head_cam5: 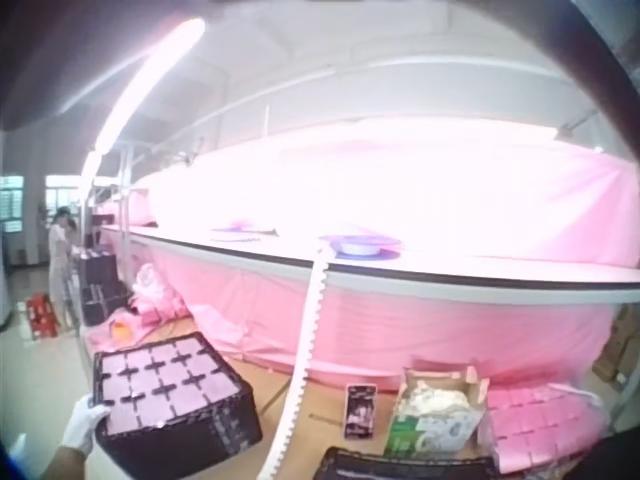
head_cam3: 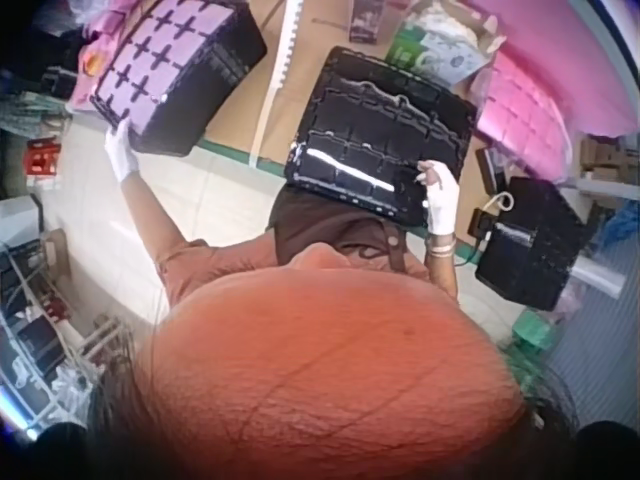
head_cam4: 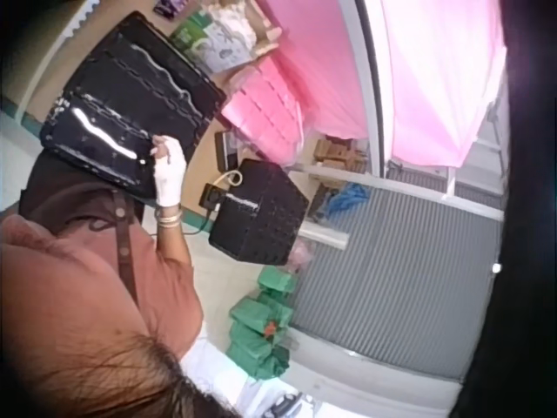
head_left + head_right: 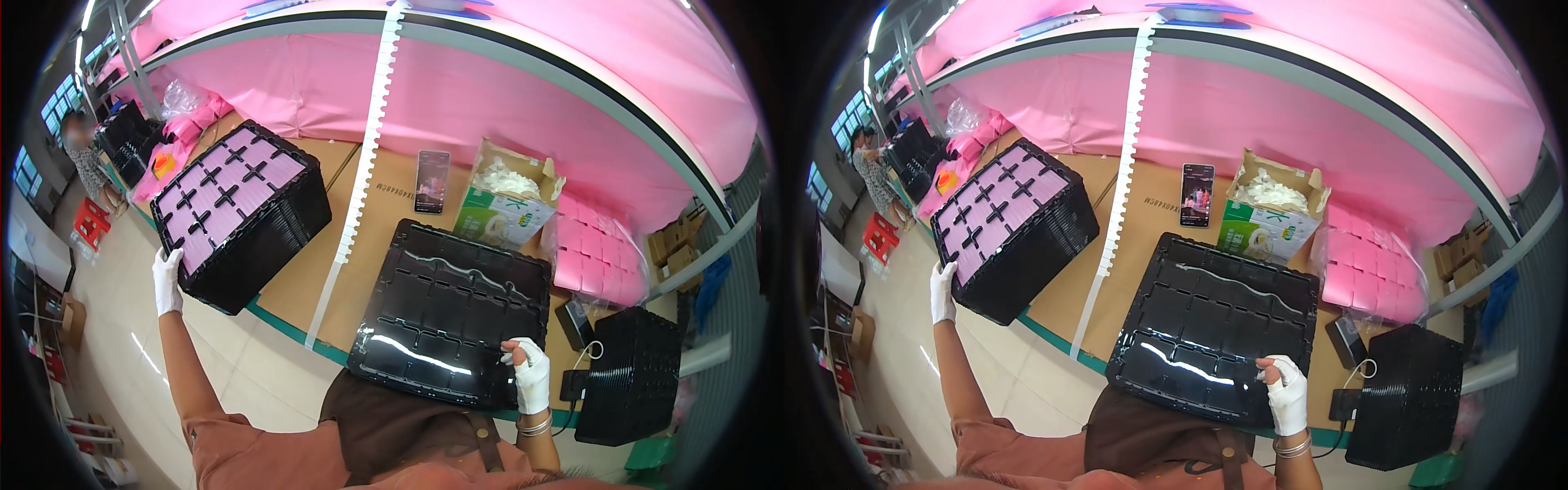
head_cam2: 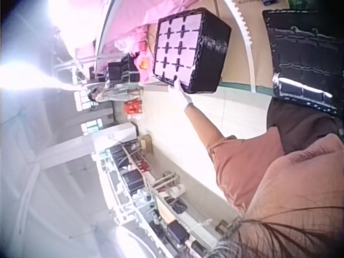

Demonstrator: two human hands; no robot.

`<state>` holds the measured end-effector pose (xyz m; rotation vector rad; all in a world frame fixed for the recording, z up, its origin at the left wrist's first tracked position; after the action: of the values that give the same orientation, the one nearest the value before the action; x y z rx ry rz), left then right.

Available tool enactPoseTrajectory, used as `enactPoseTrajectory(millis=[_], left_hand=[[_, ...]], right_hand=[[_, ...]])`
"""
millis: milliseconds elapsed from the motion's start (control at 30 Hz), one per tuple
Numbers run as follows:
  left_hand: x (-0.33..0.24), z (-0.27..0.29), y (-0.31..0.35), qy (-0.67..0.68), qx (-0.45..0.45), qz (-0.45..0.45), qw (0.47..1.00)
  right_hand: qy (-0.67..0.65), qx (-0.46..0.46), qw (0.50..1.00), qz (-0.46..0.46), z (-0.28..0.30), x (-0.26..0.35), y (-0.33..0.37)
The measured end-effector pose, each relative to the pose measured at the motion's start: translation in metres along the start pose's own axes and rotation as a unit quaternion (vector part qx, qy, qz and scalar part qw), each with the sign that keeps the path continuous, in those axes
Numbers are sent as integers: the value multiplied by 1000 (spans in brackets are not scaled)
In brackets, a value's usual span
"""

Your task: The person repeatedly places pink plastic inserts into black plastic crates, then stacks the completed crates on the left side of the table. The person uses both hands to handle the inserts and crates throughout the process.

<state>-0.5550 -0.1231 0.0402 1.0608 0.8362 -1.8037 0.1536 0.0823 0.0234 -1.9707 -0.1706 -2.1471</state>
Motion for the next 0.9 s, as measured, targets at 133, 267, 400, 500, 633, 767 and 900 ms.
enactPoseTrajectory(millis=[133, 267, 400, 500, 633, 767, 900], left_hand=[[3, -1, 18, 60, 7, 2, 998], [4, -7, 10, 92, -6, 35, 995], [14, 12, -7, 27, -73, 15, 997], [-31, 27, 35, -298, -323, -143, 887], [-142, -93, 135, -192, -205, -344, 896], [-113, -253, 141, -119, 118, -379, 910], [-42, -342, 135, 54, 410, -9, 911]], right_hand=[[26, 26, 999, 1, -6, -12, -7], [44, 67, 997, 4, -28, -15, -15], [59, 96, 993, 17, -45, -6, -17], [63, 81, 994, 20, -38, -5, -13], [68, 49, 996, -28, -20, -25, -10], [87, 86, 992, -12, -42, 1, -16], [174, 168, 966, 94, -59, 13, -19]])
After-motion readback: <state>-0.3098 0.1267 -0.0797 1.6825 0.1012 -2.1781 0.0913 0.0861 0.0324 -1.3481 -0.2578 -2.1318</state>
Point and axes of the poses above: each hand's wrist, its own y-axis away from the middle knuckle, its own z-axis out of the back of the hand, x = y × z, the point moved 9 cm from there along -y, towards the middle knuckle, and after that the axes turned 10 degrees about -y, right-handed, at the moved point
